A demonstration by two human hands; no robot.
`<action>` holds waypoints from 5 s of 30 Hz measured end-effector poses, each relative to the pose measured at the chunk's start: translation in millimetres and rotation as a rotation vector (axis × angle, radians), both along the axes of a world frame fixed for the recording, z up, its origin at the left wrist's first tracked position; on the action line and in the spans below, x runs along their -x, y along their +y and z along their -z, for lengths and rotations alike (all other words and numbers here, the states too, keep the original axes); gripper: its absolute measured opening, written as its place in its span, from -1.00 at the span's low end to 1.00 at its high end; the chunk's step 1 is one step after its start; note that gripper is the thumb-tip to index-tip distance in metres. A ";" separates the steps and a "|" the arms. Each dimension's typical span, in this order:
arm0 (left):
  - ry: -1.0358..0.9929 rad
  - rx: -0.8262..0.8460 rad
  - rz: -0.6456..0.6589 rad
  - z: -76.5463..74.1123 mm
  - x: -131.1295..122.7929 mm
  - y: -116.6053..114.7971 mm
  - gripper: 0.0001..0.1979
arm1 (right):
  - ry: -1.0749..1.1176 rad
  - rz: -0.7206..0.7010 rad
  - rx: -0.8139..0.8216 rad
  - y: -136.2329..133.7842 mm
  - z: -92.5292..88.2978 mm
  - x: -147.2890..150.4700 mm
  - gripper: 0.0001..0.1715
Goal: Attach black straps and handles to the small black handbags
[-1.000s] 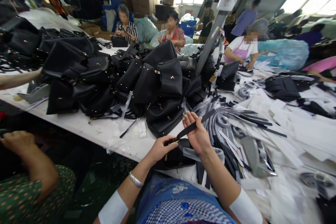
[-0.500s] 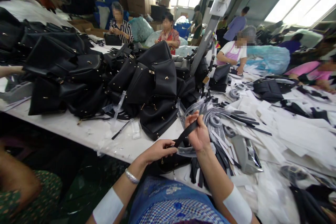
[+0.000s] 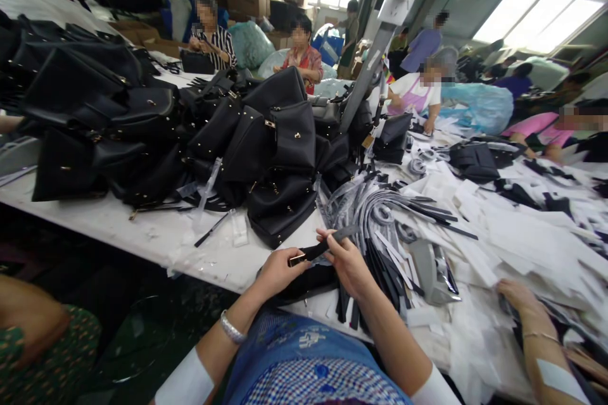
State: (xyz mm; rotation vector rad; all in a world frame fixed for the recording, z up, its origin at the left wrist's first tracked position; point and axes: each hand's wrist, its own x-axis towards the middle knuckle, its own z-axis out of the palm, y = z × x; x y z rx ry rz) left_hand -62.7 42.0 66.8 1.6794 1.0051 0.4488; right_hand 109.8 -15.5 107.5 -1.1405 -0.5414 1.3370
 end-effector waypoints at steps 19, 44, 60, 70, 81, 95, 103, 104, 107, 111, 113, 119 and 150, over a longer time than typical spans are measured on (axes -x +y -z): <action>-0.153 0.172 0.106 -0.5 13.5 -0.3 -0.55 | -0.350 -0.048 0.060 -11.9 34.9 13.4 -0.51; -0.170 0.214 0.057 -2.3 8.1 0.5 -0.55 | -0.474 -0.038 0.128 -22.1 57.6 16.3 -0.46; -0.280 0.203 0.142 -20.2 26.3 -1.7 -0.46 | -0.070 -0.068 -0.054 3.3 -7.0 -6.4 -0.83; -0.335 0.233 -0.234 9.3 40.6 0.3 -0.60 | -0.129 0.232 -0.236 6.9 -31.7 -63.0 -0.69; -0.302 0.073 -0.247 20.8 36.6 -7.6 -0.66 | -1.365 -0.530 0.032 7.8 -31.8 -24.7 -0.60; -0.261 -0.004 -0.227 9.3 32.8 -12.2 -0.66 | -1.690 -0.567 0.054 20.8 -39.7 -14.0 -0.63; -0.283 0.137 -0.238 14.1 31.2 -12.2 -0.64 | -1.633 -0.670 -0.028 28.5 -27.3 -7.8 -0.63; -0.285 0.144 -0.251 14.7 30.7 -12.1 -0.64 | -1.640 -0.682 -0.055 29.1 -25.7 -3.5 -0.67; -0.319 0.174 -0.275 16.2 31.6 -10.9 -0.61 | -1.645 -0.715 -0.211 29.4 -22.4 9.4 -0.77; -0.352 0.214 -0.196 12.4 37.2 -9.9 -0.60 | -1.670 -0.784 -0.298 29.9 -15.8 22.1 -0.59; -0.320 0.175 -0.192 6.9 38.8 -11.3 -0.66 | -1.680 -0.827 -0.278 31.6 -11.4 26.2 -0.63; -0.182 0.008 -0.412 -4.1 40.2 -14.9 -0.79 | -1.627 -0.763 -0.343 36.0 -8.5 23.9 -0.76; -0.626 0.130 -1.030 -13.5 159.2 -7.6 -0.63 | -0.985 -0.924 -0.327 51.8 -42.4 47.9 -0.23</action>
